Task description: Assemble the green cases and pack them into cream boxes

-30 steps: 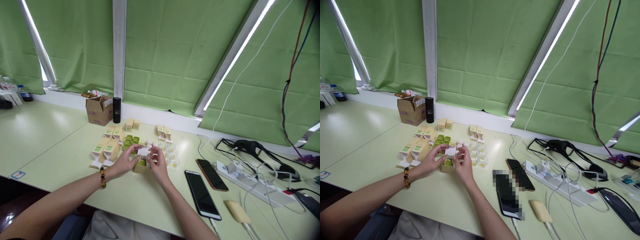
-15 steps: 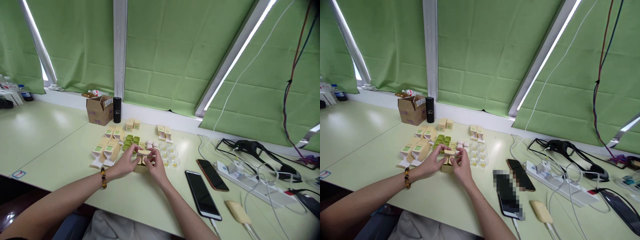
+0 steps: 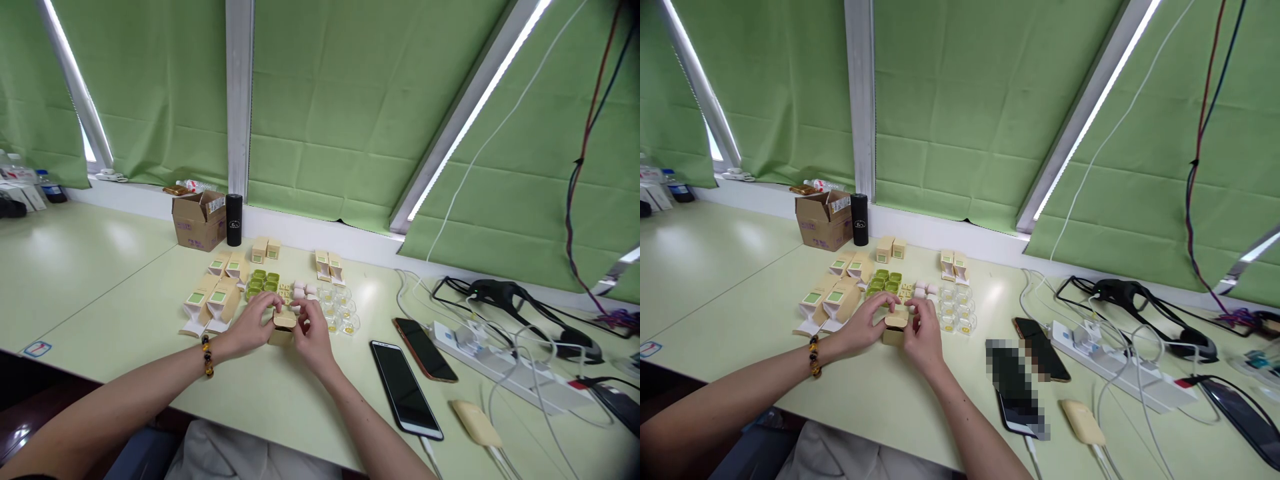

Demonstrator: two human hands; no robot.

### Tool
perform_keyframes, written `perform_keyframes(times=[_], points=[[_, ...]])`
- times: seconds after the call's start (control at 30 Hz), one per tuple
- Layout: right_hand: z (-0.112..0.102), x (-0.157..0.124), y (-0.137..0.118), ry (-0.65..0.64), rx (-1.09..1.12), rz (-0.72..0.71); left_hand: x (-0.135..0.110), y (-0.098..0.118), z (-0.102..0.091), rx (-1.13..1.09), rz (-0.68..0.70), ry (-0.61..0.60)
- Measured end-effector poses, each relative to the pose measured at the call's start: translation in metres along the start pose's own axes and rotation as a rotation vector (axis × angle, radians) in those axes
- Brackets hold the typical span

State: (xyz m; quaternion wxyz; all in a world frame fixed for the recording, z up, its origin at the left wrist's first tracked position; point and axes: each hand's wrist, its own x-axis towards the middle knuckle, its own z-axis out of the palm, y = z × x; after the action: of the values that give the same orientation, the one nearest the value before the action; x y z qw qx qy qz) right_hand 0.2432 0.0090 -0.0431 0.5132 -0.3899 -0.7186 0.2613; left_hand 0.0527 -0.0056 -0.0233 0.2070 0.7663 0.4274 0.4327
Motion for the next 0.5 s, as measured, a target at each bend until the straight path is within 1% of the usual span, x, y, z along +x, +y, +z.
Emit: perform_keyframes(times=[0.17, 0.3, 0.43, 0.5], points=[[-0.007, -0.003, -0.009, -0.006, 0.003, -0.133, 0.001, -0.001, -0.002, 0.036, 0.024, 0.014], [-0.012, -0.004, -0.011, -0.011, -0.015, -0.225, 0.002, -0.002, -0.004, 0.040, 0.042, 0.024], [-0.013, -0.004, -0.009, -0.016, -0.042, -0.264, 0.003, -0.002, -0.011, 0.019, 0.077, 0.012], [-0.012, -0.004, -0.006, -0.021, -0.056, -0.277, 0.004, -0.001, -0.016, 0.017, 0.119, 0.016]])
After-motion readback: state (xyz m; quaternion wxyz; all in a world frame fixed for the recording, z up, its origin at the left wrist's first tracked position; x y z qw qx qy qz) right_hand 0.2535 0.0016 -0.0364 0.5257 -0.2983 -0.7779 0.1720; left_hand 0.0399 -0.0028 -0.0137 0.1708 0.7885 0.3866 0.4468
